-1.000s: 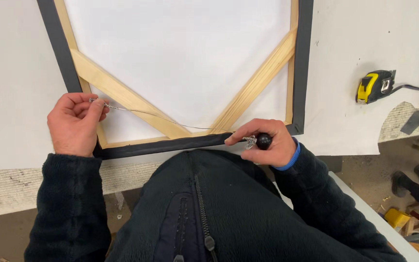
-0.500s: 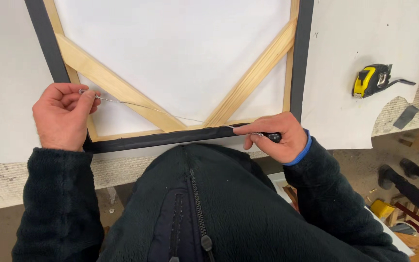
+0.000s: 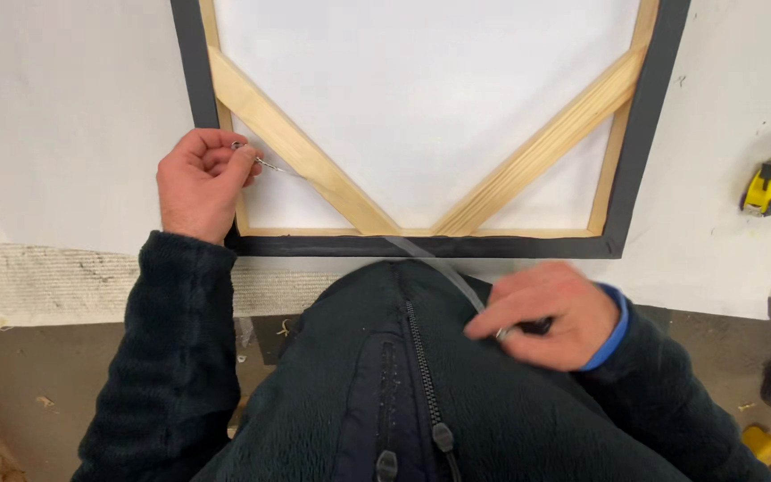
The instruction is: The person measures the back of a picture frame using a tape measure, retrieves hardware from a bin, and fits wooden corner supports and a hanging wire onto the frame.
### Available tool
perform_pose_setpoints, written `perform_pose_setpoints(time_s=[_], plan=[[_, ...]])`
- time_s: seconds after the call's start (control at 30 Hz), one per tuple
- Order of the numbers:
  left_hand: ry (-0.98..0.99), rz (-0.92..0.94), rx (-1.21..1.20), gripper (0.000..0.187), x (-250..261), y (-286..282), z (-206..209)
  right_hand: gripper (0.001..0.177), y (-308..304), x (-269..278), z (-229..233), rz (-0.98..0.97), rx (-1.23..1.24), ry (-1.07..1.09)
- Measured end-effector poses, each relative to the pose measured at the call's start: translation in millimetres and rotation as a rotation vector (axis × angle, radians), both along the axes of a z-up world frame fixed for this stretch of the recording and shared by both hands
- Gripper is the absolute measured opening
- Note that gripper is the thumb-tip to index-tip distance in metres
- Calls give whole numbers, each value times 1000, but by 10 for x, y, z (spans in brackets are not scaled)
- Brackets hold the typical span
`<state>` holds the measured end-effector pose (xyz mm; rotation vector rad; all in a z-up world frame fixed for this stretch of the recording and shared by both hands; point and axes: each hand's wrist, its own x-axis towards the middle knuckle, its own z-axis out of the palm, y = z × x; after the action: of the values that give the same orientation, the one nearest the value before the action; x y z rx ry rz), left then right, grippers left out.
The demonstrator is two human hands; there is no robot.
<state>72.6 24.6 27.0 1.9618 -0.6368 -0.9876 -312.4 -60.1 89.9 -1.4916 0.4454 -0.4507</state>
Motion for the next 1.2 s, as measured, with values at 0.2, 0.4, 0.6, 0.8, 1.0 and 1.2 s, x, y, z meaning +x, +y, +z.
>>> perform_pose_setpoints(time_s=[0.2,0.4,0.6,0.8,1.0,1.2], plan=[[80,24,-23,18,110,60,-169,22,0,-64,111,213,172,-84],[194,30,-45,18,197,141,-175,28,70,-289,-67,117,302,88],[225,0,-73,16,255,181,-230,21,61,-402,-245,-141,18,403],[198,-3,-113,15,231,200,-223,18,-104,-441,-342,-493,-169,848],[53,-126,101,7,100,36,54,10,-666,-407,-456,-457,-148,1029],[-94,-307,225,8,111,-265,247,10,-1165,-318,-540,-514,-335,991]])
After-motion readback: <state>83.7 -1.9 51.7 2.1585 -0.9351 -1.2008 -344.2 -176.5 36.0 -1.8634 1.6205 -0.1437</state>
